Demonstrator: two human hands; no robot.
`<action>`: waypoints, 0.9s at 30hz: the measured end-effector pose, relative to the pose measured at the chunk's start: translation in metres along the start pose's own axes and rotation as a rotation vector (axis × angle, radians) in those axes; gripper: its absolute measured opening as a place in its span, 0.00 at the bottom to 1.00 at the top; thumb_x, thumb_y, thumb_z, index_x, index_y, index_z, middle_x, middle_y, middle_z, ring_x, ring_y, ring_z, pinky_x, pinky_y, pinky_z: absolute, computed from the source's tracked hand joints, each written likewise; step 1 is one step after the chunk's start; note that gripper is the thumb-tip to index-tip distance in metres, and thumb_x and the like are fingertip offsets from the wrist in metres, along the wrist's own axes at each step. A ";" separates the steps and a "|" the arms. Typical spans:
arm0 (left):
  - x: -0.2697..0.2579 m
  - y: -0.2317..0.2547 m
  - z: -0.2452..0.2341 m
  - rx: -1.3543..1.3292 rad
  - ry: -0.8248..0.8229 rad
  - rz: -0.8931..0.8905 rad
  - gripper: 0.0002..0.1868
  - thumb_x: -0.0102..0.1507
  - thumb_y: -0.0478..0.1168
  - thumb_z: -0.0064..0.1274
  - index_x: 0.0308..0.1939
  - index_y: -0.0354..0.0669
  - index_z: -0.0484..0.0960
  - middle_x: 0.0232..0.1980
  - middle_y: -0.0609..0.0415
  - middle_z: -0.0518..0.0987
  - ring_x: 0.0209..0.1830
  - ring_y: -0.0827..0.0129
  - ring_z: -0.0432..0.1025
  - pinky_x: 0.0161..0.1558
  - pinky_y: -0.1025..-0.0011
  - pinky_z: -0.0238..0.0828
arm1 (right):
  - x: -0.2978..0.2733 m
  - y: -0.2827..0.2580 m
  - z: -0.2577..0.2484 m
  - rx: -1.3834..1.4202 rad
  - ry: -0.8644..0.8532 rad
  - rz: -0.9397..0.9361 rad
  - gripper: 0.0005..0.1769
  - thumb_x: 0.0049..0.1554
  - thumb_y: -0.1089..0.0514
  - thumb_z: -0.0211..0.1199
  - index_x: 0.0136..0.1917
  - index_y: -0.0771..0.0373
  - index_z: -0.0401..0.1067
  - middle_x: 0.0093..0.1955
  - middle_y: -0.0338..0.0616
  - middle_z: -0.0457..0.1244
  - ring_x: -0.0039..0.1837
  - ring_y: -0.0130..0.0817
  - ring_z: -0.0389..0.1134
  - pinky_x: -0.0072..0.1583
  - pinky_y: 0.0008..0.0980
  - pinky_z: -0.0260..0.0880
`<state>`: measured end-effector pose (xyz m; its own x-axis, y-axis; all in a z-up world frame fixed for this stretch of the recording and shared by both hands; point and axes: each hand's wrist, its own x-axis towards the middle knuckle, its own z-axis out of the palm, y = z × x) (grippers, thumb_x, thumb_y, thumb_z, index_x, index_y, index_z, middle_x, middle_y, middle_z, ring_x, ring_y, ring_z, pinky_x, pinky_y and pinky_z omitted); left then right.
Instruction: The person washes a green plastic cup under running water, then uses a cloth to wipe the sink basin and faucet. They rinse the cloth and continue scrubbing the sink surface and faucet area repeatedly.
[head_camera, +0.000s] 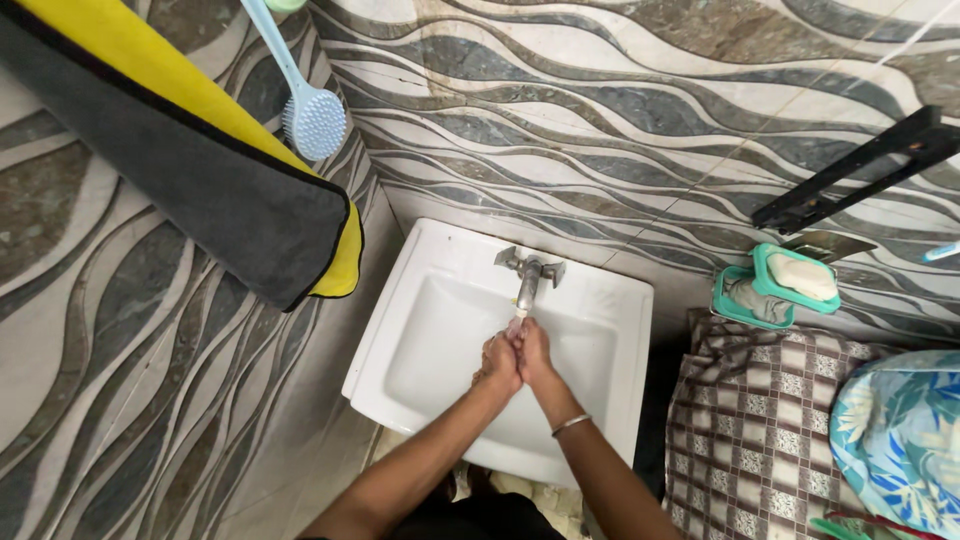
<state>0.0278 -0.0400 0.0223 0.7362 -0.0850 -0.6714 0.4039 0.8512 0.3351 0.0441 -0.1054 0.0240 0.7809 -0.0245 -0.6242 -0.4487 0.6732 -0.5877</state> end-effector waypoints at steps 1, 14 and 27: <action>0.001 -0.001 -0.002 0.011 0.002 0.005 0.16 0.68 0.41 0.36 0.32 0.41 0.78 0.33 0.54 0.80 0.30 0.68 0.70 0.33 0.71 0.68 | 0.002 0.007 0.000 0.002 0.022 -0.005 0.19 0.66 0.53 0.45 0.38 0.62 0.69 0.31 0.40 0.59 0.32 0.30 0.55 0.37 0.30 0.60; 0.065 0.104 0.062 -0.002 -0.265 0.363 0.23 0.71 0.45 0.30 0.53 0.26 0.71 0.52 0.38 0.81 0.59 0.49 0.77 0.66 0.59 0.72 | 0.052 -0.122 0.004 -0.244 -0.109 -0.610 0.20 0.69 0.61 0.46 0.36 0.61 0.67 0.28 0.35 0.58 0.30 0.23 0.57 0.33 0.24 0.56; 0.103 0.127 0.104 1.146 -0.562 0.609 0.19 0.73 0.46 0.43 0.57 0.36 0.82 0.49 0.56 0.84 0.47 0.74 0.74 0.51 0.77 0.70 | 0.061 -0.158 0.021 -0.797 -0.315 -0.742 0.19 0.70 0.53 0.48 0.56 0.69 0.74 0.54 0.48 0.70 0.58 0.34 0.72 0.62 0.31 0.70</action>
<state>0.2110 0.0056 0.0641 0.9579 -0.2855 0.0288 -0.0404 -0.0347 0.9986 0.1718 -0.1973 0.0895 0.9935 0.0414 0.1063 0.1099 -0.0959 -0.9893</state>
